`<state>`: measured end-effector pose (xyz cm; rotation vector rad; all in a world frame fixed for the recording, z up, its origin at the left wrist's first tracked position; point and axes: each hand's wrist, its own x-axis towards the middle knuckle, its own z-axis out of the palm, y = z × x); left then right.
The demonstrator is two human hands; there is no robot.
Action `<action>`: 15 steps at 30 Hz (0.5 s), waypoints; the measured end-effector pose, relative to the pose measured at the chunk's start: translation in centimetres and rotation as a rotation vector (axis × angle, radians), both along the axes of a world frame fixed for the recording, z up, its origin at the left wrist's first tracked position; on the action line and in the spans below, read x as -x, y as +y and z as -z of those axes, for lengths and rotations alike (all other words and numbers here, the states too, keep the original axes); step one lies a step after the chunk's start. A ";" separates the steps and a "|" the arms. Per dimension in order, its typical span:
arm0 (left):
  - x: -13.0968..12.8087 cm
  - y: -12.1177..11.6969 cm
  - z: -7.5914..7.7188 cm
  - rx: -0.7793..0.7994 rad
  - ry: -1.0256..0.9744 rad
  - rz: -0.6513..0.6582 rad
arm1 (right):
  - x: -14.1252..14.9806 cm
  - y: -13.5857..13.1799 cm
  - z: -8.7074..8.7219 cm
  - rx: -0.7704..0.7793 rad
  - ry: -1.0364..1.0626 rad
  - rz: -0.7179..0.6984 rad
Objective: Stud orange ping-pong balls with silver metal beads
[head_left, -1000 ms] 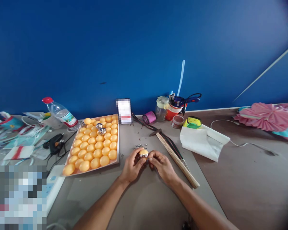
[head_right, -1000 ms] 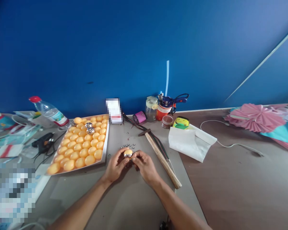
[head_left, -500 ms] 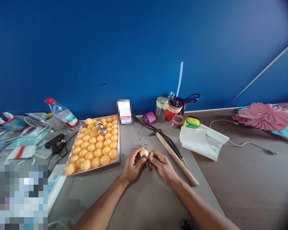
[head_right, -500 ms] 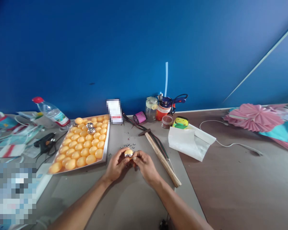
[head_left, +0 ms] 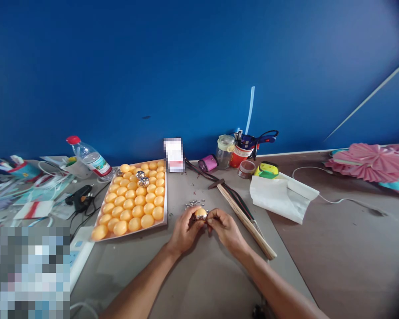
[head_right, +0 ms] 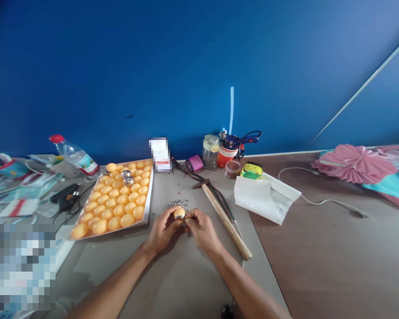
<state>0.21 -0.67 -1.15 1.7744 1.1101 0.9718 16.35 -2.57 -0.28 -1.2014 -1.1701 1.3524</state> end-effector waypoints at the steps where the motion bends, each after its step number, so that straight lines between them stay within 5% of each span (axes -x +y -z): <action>1: 0.0 0.0 -0.1 0.000 0.005 0.002 | 0.1 0.0 0.1 0.000 -0.008 0.025; 8: -0.4 0.2 -0.5 0.093 -0.125 0.019 | 0.3 0.4 -0.4 -0.018 0.108 0.104; 15: -0.3 0.6 -0.4 0.163 -0.363 -0.128 | -3.3 1.4 -0.5 -0.430 -0.643 0.165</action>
